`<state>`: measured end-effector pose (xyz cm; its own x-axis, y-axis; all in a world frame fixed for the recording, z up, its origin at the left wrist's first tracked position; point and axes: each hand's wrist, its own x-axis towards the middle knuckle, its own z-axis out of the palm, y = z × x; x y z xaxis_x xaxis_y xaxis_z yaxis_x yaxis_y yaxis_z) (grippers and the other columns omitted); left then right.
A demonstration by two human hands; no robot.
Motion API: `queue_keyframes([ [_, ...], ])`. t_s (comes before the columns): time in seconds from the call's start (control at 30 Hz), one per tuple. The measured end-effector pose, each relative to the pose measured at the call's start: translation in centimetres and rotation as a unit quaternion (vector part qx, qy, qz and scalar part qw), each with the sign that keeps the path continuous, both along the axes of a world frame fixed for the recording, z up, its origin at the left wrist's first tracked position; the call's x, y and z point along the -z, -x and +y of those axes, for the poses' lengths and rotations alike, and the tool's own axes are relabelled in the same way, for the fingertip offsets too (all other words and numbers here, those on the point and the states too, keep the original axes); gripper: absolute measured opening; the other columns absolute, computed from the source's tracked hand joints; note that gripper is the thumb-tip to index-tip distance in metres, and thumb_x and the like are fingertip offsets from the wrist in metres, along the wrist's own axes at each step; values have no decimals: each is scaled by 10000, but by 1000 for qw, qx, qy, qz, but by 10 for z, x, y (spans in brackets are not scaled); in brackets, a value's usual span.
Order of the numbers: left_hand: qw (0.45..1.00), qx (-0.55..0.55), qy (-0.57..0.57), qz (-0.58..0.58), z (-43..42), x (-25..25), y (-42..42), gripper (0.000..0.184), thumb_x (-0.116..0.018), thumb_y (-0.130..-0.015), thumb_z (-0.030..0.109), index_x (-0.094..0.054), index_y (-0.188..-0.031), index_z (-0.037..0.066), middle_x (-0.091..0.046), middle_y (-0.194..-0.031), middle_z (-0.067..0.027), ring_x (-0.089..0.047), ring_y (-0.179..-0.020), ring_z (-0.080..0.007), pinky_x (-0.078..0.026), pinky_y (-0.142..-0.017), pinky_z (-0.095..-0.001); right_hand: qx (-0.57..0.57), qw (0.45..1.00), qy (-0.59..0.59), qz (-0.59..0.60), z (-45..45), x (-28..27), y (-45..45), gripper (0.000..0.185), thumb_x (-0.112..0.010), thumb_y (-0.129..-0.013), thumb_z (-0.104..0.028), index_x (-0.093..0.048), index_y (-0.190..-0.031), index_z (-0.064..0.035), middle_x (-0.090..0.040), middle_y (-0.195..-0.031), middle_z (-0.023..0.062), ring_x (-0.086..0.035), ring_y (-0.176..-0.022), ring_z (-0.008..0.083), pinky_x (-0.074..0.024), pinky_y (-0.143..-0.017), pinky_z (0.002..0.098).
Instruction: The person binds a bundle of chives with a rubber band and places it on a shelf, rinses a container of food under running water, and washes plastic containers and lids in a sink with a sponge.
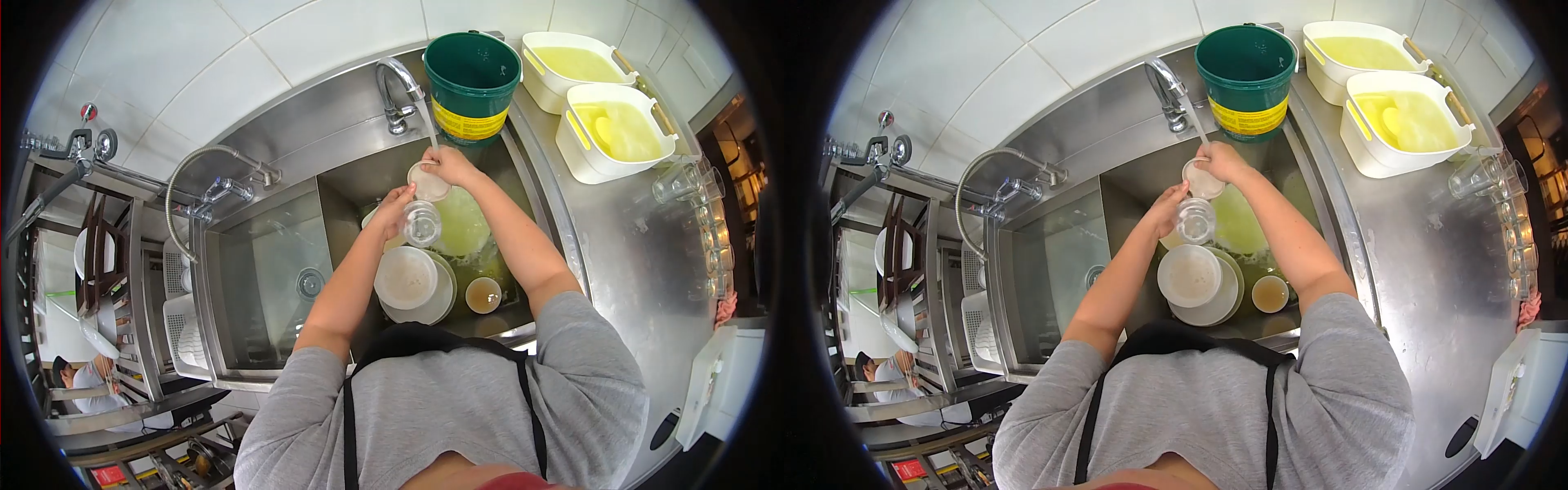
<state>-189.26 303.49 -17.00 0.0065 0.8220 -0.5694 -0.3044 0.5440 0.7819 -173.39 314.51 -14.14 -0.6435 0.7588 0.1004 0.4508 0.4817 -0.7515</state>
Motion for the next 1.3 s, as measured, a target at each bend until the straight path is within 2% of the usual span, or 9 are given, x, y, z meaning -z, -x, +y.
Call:
queue_keyframes([
  [0.1,998,61,6,-5,-11,15,18,631,-695,-763,341,-409,-1222,16,-541,-1029,-55,-537,-904,-149,-463,-738,-292,37,983,-174,48,-9,0,6,163,-595,-780,-160,-555,-925,-97,-591,-801,172,-583,-764,337,-449,-686,403],
  [0.37,960,132,-120,216,-5,19,5,419,-749,-671,200,-553,-1010,53,-608,-891,-46,-554,-893,-161,-388,-842,-302,109,993,-46,-20,1,-41,19,212,-522,-824,-128,-521,-1034,-151,-588,-932,191,-566,-891,353,-447,-729,409],
  [0.43,781,226,-139,566,-8,-15,-11,283,-697,-673,128,-563,-921,103,-626,-864,-47,-558,-920,-212,-320,-930,-425,157,987,19,-15,14,-29,19,224,-528,-832,-140,-530,-1056,-149,-596,-958,173,-576,-902,324,-453,-731,387],
  [0.53,675,216,-233,666,-7,-6,-13,190,-641,-682,81,-546,-840,126,-617,-888,-36,-533,-965,-253,-247,-964,-518,189,968,143,79,20,-12,16,295,-561,-833,-175,-533,-1125,-137,-611,-977,119,-592,-891,232,-460,-737,331],
  [0.6,664,215,-257,669,-8,-3,-13,163,-623,-687,62,-538,-814,120,-605,-901,-40,-517,-985,-248,-256,-960,-522,154,901,378,147,12,-13,10,332,-591,-819,-185,-546,-1138,-107,-612,-961,65,-578,-879,164,-456,-740,292],
  [0.73,624,212,-348,667,-4,-9,-14,141,-601,-689,32,-543,-789,111,-565,-958,-61,-489,-1015,-241,-312,-930,-483,105,905,387,144,5,-32,0,332,-607,-796,-185,-564,-1113,-96,-613,-993,115,-599,-891,219,-466,-757,310],
  [0.8,644,208,-351,648,2,-15,-19,143,-601,-691,32,-550,-801,107,-558,-971,-70,-484,-1014,-247,-339,-906,-461,60,995,-10,-83,9,-50,-3,338,-626,-767,-199,-580,-1082,-86,-599,-1032,161,-606,-896,285,-475,-767,337],
  [1.07,618,191,-448,617,34,-23,-37,198,-627,-699,71,-575,-890,81,-584,-890,-125,-519,-903,-313,-435,-765,-410,147,961,-212,-104,-13,-112,-25,247,-487,-795,-74,-578,-1023,-95,-565,-967,139,-578,-890,336,-462,-760,421],
  [1.3,946,89,-246,191,40,-35,-32,206,-593,-840,285,-512,-938,123,-514,-787,-4,-485,-762,-137,-436,-685,-336,189,972,-139,-26,-11,-102,-63,259,-505,-795,-53,-569,-1039,-115,-559,-992,117,-544,-950,312,-441,-817,389],
])
